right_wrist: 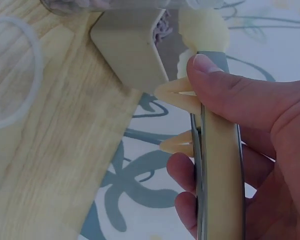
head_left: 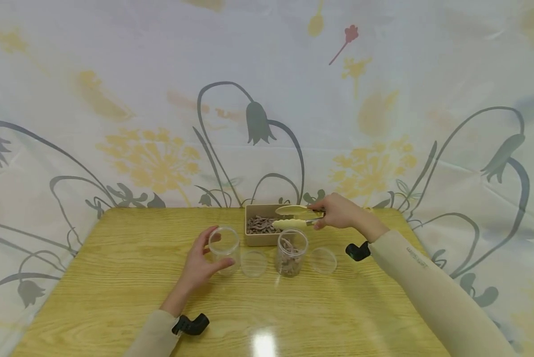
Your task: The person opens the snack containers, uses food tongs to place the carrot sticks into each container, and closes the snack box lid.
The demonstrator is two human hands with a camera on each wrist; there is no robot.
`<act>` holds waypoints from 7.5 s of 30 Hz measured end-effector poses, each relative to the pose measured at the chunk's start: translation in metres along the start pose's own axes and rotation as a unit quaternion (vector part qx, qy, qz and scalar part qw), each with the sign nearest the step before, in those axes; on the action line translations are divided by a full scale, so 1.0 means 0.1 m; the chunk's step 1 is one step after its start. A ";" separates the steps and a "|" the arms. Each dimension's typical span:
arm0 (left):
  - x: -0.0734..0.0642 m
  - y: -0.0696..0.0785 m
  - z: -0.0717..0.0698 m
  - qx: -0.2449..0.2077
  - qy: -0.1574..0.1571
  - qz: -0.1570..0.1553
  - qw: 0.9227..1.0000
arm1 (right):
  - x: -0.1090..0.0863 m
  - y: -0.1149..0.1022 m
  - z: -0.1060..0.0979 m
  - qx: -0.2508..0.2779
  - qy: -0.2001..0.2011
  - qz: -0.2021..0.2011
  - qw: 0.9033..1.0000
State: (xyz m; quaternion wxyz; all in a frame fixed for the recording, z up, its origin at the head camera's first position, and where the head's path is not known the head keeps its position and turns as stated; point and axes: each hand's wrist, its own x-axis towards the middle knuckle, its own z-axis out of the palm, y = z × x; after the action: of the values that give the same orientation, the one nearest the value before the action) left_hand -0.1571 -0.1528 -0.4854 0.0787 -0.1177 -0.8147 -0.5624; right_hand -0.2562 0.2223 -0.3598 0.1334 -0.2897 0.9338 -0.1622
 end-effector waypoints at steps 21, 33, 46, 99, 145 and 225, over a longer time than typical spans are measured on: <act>0.12 -0.04 0.08 -0.038 -0.045 -0.004 0.998 | 0.54 -0.34 0.01 -0.147 -0.069 0.044 0.986; 0.08 0.16 0.07 -0.040 -0.045 -0.004 0.998 | 0.74 -0.46 0.03 -0.159 -0.106 0.058 0.980; 0.12 -0.05 0.07 -0.037 -0.053 -0.003 0.998 | 0.81 -0.44 0.11 -0.123 -0.107 0.069 0.984; 0.13 -0.06 0.15 -0.036 -0.041 -0.012 0.998 | 0.28 -0.36 -0.03 -0.220 0.083 -0.029 0.972; 0.14 -0.07 0.17 -0.035 -0.031 -0.004 0.999 | 0.09 -0.33 -0.04 -0.227 0.245 -0.081 0.939; 0.15 -0.05 0.17 -0.028 -0.041 -0.026 0.998 | 0.17 -1.65 -0.05 -0.501 0.129 -0.226 0.825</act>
State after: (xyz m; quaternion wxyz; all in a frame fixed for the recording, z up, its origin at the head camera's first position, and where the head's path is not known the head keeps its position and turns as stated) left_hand -0.1730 -0.1373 -0.4922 0.0275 -0.1215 -0.8041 -0.5813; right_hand -0.1895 0.0846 -0.2954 -0.1922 -0.4960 0.8038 0.2663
